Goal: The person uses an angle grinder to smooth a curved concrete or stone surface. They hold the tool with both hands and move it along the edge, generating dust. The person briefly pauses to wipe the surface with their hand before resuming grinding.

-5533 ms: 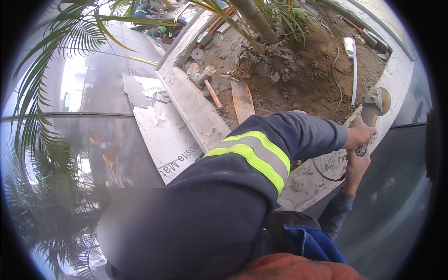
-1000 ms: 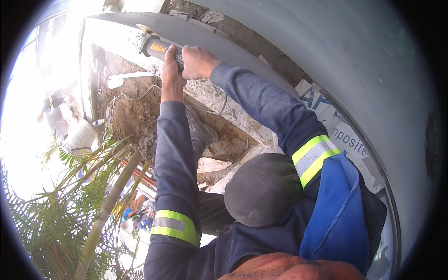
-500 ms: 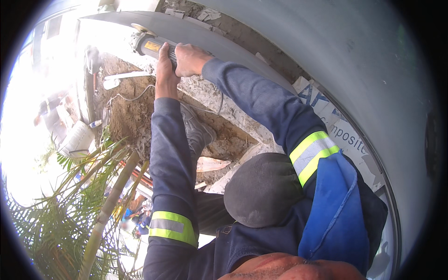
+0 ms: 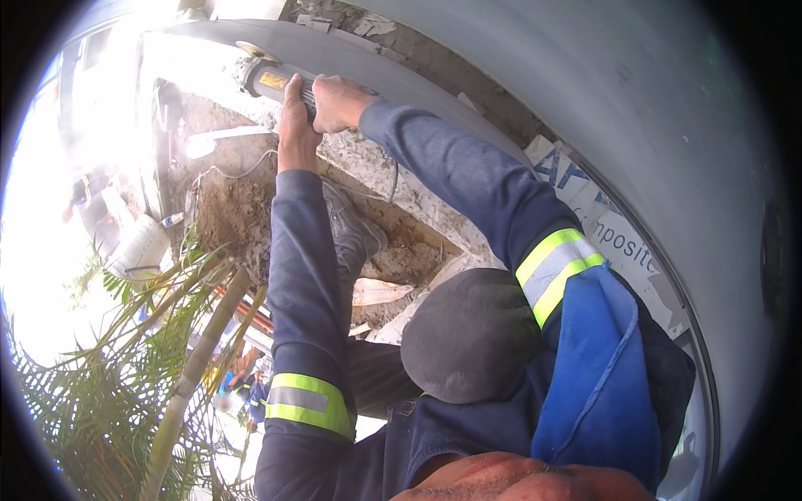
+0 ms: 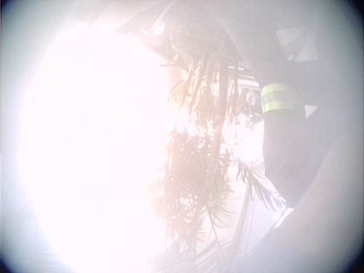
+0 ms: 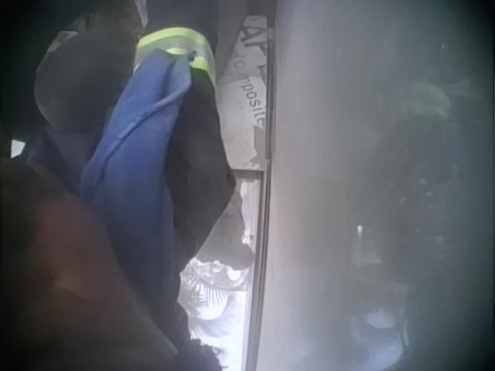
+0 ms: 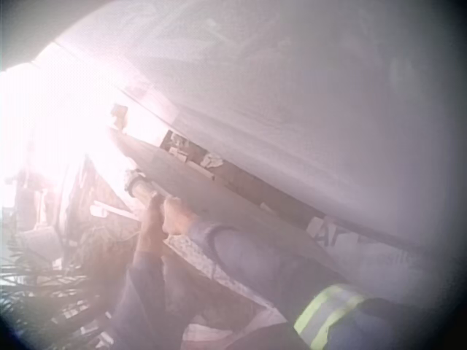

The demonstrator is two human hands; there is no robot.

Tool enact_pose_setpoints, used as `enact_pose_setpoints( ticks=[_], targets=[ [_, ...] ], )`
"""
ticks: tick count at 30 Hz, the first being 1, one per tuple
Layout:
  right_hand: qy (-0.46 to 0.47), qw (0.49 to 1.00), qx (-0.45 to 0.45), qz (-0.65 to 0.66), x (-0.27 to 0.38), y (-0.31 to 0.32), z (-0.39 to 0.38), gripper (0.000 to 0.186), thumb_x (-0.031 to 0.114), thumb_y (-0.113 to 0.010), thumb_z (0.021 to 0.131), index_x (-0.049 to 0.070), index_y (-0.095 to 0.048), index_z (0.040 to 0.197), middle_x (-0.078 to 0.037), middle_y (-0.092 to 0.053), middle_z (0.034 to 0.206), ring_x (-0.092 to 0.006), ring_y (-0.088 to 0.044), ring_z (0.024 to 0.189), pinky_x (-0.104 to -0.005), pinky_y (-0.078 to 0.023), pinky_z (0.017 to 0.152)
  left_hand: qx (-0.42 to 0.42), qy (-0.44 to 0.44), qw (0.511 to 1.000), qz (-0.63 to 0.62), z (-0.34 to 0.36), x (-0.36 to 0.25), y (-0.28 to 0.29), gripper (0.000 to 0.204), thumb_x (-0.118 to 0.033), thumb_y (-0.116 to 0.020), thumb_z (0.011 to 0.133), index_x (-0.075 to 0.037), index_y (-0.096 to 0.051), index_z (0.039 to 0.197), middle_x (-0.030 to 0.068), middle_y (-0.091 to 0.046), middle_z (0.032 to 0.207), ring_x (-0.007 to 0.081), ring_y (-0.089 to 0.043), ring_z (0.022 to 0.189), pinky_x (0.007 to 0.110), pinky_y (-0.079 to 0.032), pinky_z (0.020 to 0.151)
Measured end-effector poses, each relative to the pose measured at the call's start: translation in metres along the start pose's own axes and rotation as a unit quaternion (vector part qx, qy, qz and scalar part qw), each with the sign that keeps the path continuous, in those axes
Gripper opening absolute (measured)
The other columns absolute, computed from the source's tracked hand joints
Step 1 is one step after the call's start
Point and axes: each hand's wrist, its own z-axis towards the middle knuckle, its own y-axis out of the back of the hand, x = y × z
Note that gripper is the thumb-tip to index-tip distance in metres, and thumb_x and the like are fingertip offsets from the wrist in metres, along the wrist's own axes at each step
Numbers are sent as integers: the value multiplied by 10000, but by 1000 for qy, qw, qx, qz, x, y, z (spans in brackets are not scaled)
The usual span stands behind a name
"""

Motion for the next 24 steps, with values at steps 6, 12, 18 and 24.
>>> enact_pose_setpoints(
  ticks=[6, 12, 18, 24],
  targets=[
    [-17, 1000, -1, -13, -5, 4, -29, 599, 145, -798, 720, -115, -598, 1221, -306, -718, 1146, -403, -714, 1121, -441, -589, 972, -11, -45, 999, 9, -42, 10, -25, 298, -248, -626, 1046, 11, -605, 1193, 110, -708, 1003, 207, -723, 854, 345, -619, 749],
    [-23, 1000, 7, -2, -8, 4, -30, 605, 138, -793, 723, -115, -583, 1232, -306, -718, 1146, -401, -714, 1122, -448, -586, 976, -12, -41, 999, 24, -40, 13, -23, 373, -282, -617, 1049, 16, -564, 1267, 135, -692, 1076, 241, -719, 940, 379, -618, 819],
    [-28, 1000, 7, 4, -12, -2, -10, 610, 152, -800, 726, -100, -592, 1241, -282, -724, 1158, -390, -717, 1119, -446, -585, 978, -23, -29, 999, 22, -31, 7, -26, 385, -296, -614, 1051, 11, -564, 1278, 126, -696, 1073, 234, -716, 938, 376, -610, 833],
    [-24, 1000, 8, 0, -9, -8, 6, 601, 174, -796, 731, -89, -619, 1241, -266, -728, 1167, -383, -719, 1117, -442, -587, 969, -22, -22, 999, 23, -15, 1, -15, 352, -296, -603, 1056, -4, -582, 1252, 117, -705, 1058, 228, -719, 921, 373, -604, 826]
  ],
)
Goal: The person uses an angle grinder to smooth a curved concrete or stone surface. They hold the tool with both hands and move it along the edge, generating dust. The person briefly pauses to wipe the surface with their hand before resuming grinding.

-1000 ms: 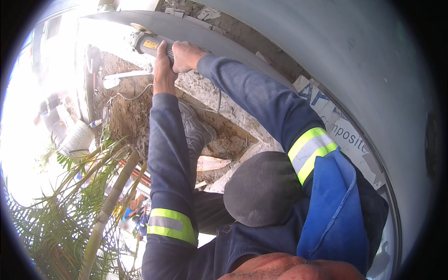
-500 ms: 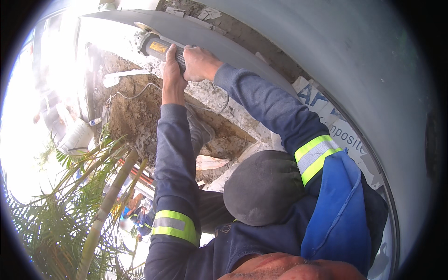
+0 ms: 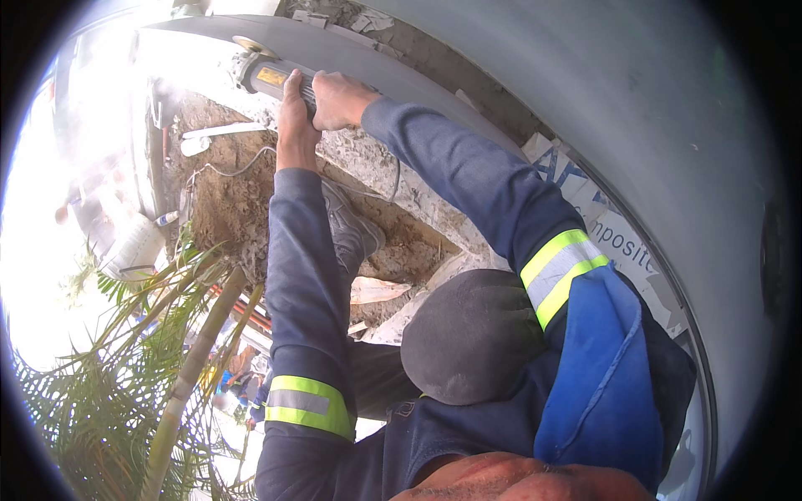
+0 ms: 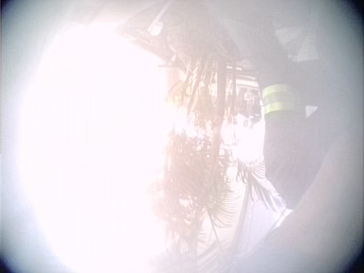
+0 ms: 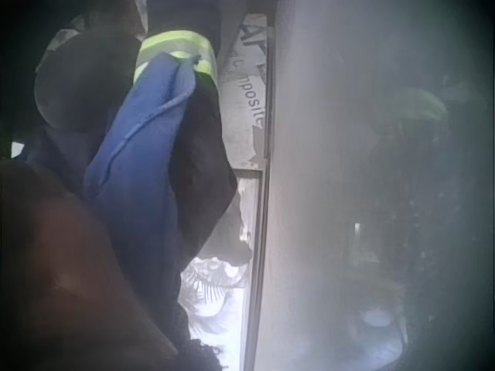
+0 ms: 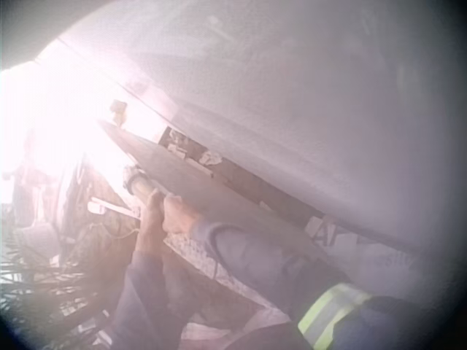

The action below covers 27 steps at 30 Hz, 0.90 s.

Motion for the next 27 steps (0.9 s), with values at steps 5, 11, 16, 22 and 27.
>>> enact_pose_setpoints(
  ticks=[5, 11, 16, 22, 27],
  targets=[
    [-16, 1000, 23, -12, 5, 2, 8, 595, 180, -784, 735, -88, -636, 1245, -260, -733, 1163, -380, -723, 1108, -435, -590, 964, 13, 2, 1000, -3, 11, 0, 8, 350, -289, -608, 1053, 3, -581, 1243, 123, -707, 1046, 228, -722, 915, 369, -611, 823],
    [0, 1000, -6, 9, -4, 2, -16, 607, 138, -795, 710, -117, -607, 1228, -301, -726, 1134, -405, -728, 1087, -442, -596, 950, -8, -11, 1000, -15, -16, 6, -7, 329, -258, -630, 1045, 17, -588, 1221, 117, -706, 1013, 217, -725, 864, 356, -626, 769],
    [8, 1000, -16, -7, -11, 4, -41, 634, 122, -799, 708, -131, -570, 1241, -314, -723, 1125, -418, -724, 1091, -450, -596, 949, -6, -31, 999, -30, -32, 21, -11, 294, -215, -663, 1027, 27, -604, 1185, 110, -701, 995, 201, -723, 833, 351, -630, 723],
    [2, 1000, -7, -2, -13, 6, -36, 634, 132, -807, 714, -126, -569, 1242, -316, -716, 1144, -412, -716, 1113, -450, -590, 965, -13, -35, 999, -13, -29, 20, -14, 302, -204, -668, 1024, 34, -601, 1199, 119, -701, 1004, 216, -724, 843, 356, -630, 734],
    [4, 1000, 1, 10, -8, 5, -25, 638, 143, -805, 728, -112, -569, 1264, -310, -713, 1168, -405, -717, 1117, -448, -590, 965, -1, -24, 1000, -8, -16, 15, -4, 387, -250, -663, 1026, 31, -567, 1274, 141, -698, 1083, 244, -718, 938, 381, -620, 823]
  ],
)
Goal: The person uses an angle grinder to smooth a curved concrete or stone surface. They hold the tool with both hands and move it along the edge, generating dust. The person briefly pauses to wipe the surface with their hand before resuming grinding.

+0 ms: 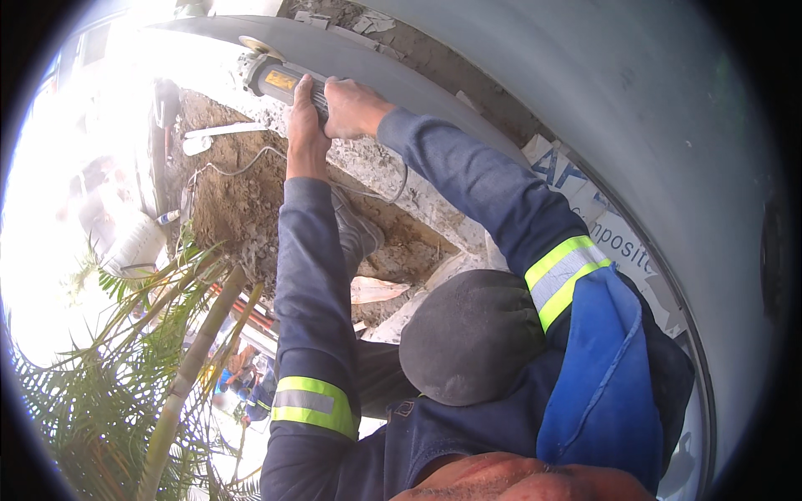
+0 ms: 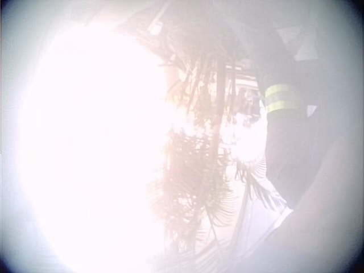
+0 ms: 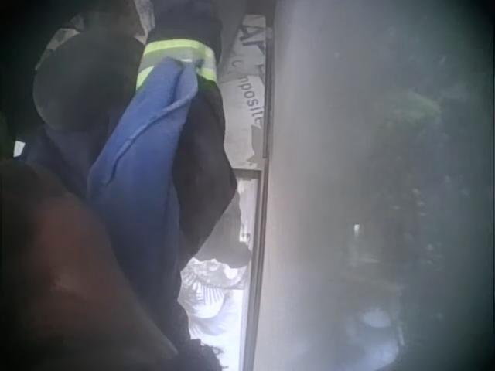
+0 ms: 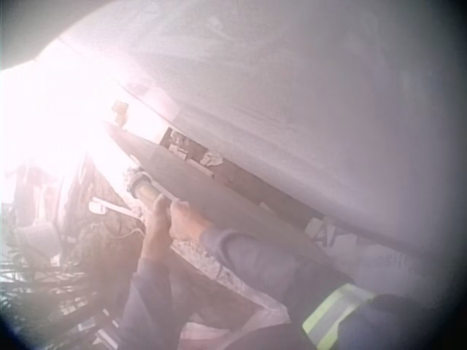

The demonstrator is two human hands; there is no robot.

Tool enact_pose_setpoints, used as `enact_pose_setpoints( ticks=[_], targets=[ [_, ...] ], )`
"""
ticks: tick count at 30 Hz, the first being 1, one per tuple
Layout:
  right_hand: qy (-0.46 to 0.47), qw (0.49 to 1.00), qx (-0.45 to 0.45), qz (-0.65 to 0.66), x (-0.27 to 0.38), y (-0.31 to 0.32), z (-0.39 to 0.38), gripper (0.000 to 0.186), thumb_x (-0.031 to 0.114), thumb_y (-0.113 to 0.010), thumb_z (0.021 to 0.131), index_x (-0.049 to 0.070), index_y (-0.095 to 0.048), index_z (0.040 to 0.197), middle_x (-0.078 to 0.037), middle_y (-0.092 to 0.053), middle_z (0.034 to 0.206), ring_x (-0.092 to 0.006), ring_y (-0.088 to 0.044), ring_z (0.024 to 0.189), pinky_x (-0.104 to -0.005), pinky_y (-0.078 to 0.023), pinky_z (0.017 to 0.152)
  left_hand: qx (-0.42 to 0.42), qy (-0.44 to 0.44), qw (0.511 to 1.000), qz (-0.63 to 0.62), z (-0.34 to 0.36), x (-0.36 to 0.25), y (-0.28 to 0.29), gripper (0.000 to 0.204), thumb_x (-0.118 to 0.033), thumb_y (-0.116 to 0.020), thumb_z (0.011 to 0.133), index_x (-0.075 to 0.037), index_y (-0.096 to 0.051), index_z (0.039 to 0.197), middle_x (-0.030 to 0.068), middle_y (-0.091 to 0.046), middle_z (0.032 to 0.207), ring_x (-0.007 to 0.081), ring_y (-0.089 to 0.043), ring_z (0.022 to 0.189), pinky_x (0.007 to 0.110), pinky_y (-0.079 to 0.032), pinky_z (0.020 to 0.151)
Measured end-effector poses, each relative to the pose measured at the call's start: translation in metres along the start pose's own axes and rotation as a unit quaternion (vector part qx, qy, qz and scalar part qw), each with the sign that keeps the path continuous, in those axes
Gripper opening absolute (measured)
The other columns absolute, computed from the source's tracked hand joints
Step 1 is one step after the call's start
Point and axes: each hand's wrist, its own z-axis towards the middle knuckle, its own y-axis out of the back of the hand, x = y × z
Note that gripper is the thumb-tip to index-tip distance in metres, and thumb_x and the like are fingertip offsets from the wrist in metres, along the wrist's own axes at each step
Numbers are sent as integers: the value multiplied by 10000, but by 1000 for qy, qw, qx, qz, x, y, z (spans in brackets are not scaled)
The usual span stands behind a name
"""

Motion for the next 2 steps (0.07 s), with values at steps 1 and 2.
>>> enact_pose_setpoints(
  ticks=[1, 2],
  targets=[
    [1, 1000, 2, 2, -1, -2, 4, 639, 142, -801, 733, -110, -569, 1271, -310, -711, 1176, -405, -716, 1120, -446, -590, 965, -1, 6, 1000, 15, 1, -1, 0, 430, -279, -654, 1029, 26, -546, 1312, 158, -690, 1133, 265, -712, 997, 398, -612, 877],
    [3, 1000, 3, 4, -2, -3, 8, 639, 142, -798, 737, -109, -568, 1277, -310, -709, 1184, -405, -715, 1123, -445, -590, 964, -1, 12, 1000, 29, 2, -3, 0, 473, -308, -646, 1032, 22, -525, 1350, 175, -683, 1183, 287, -706, 1055, 416, -603, 930]
  ],
)
